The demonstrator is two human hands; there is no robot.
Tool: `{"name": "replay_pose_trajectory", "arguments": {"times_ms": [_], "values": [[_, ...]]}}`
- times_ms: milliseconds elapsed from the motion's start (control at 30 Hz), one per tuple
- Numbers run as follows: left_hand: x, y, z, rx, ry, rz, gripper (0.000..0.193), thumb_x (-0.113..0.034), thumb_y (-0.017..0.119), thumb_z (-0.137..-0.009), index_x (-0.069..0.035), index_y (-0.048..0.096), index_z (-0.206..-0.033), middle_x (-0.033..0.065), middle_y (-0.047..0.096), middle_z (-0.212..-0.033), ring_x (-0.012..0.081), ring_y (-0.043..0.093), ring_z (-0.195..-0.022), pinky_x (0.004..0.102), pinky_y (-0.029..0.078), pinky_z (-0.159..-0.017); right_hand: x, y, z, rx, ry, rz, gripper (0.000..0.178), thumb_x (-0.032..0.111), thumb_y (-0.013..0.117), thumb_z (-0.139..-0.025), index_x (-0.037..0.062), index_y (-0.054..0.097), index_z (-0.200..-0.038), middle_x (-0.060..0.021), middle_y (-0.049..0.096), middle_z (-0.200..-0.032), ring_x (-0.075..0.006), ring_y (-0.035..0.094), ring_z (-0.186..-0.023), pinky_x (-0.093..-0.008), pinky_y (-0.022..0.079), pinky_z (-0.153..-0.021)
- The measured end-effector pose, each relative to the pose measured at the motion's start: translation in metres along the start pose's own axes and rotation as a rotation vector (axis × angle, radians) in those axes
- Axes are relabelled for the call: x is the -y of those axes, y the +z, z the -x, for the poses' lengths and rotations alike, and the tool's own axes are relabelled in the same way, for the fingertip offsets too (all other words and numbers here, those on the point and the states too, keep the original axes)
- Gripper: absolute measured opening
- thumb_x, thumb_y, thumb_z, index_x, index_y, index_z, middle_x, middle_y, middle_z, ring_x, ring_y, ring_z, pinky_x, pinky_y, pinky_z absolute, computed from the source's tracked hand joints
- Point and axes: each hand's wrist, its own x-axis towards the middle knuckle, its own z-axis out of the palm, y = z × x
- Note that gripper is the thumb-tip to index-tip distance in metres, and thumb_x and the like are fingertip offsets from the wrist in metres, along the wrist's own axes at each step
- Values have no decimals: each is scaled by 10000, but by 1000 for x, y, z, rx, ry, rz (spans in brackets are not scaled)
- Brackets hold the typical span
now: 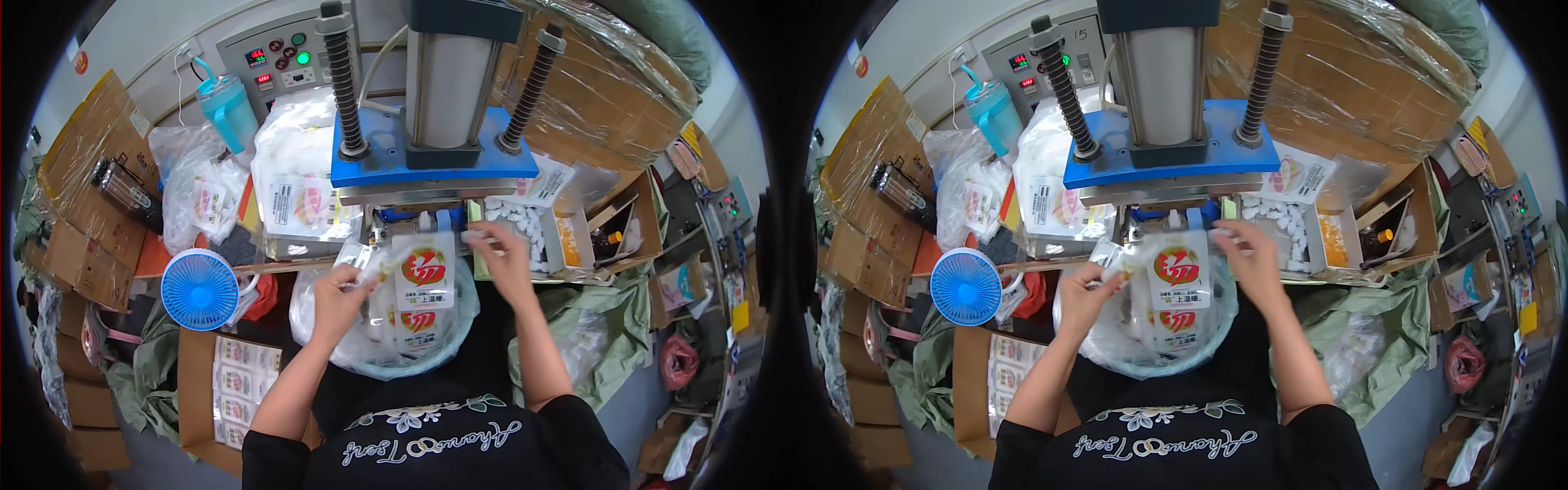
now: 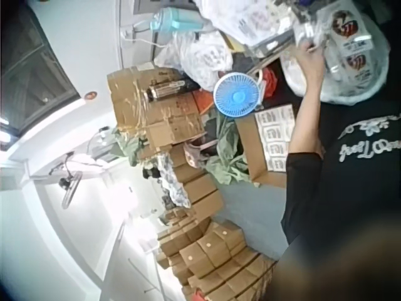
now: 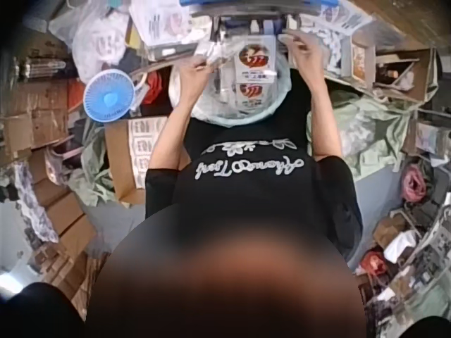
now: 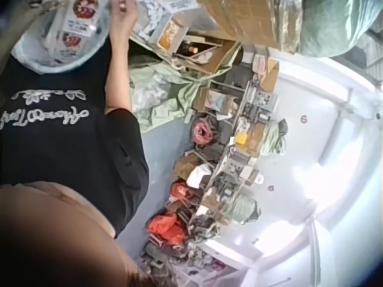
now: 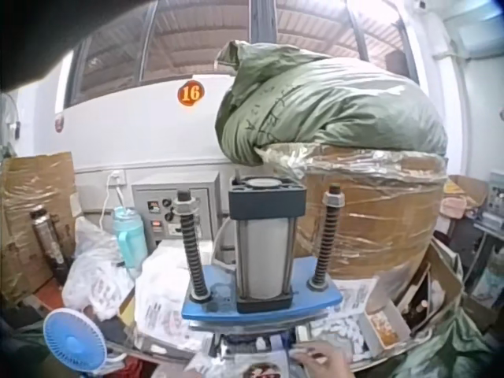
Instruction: The person is sealing plastic bags using a heat-press machine in a factory setting.
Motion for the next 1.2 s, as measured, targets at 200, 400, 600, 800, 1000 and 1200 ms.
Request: {"name": "replay_pose_trajectory", "arguments": {"times_ms": [200, 400, 600, 800, 1000, 1200], "values": [[28, 30, 21, 76, 95, -3, 206, -143, 745, -812, 37, 668, -748, 27, 555, -616, 76, 490, -592, 261, 356, -538, 31, 42, 15, 194, -33, -95, 184, 102, 678, -851, 37, 701, -1022, -67, 695, -999, -141, 618, -934, -270, 471, -802], [68, 20, 22, 362, -61, 5, 228, -198, 715, -863, 30, 710, -869, -11, 660, -760, 37, 537, -679, 227, 438, -593, 7, 34, 24, 539, 6, 107, 213, 131, 680, -843, 37, 698, -1034, -87, 709, -977, -183, 639, -906, -318, 473, -833], [16, 56, -12, 161, -266, 304, 259, -215, 724, -848, 44, 705, -858, 29, 668, -750, 66, 575, -675, 249, 465, -593, 10, 2, -8, 62, 110, 145, 345, 138, 654, -866, 15, 615, -1186, -120, 698, -1021, -212, 654, -943, -327, 502, -778], [-9, 75, -40, 157, -486, 697, 287, -165, 701, -864, 79, 636, -1001, 130, 687, -927, 168, 672, -734, 299, 553, -655, -51, -40, -34, -16, -57, 604, 357, 83, 644, -824, 58, 623, -1179, -127, 643, -1084, -284, 642, -896, -351, 509, -751], [11, 50, -59, 226, -234, 95, 280, -241, 710, -872, 23, 696, -963, 57, 709, -821, 110, 641, -762, 262, 521, -696, -56, -21, -23, -37, -219, 699, 202, 34, 608, -792, 52, 625, -993, -154, 568, -968, -386, 600, -863, -437, 489, -741], [18, -14, -59, -437, 463, -920, 514, -319, 740, -797, -76, 620, -1233, 101, 604, -1260, 251, 521, -1216, 492, 339, -1033, -79, -35, -24, -69, -149, 459, 117, 80, 559, -888, 16, 612, -970, -189, 615, -907, -414, 603, -786, -443, 493, -710]]}}
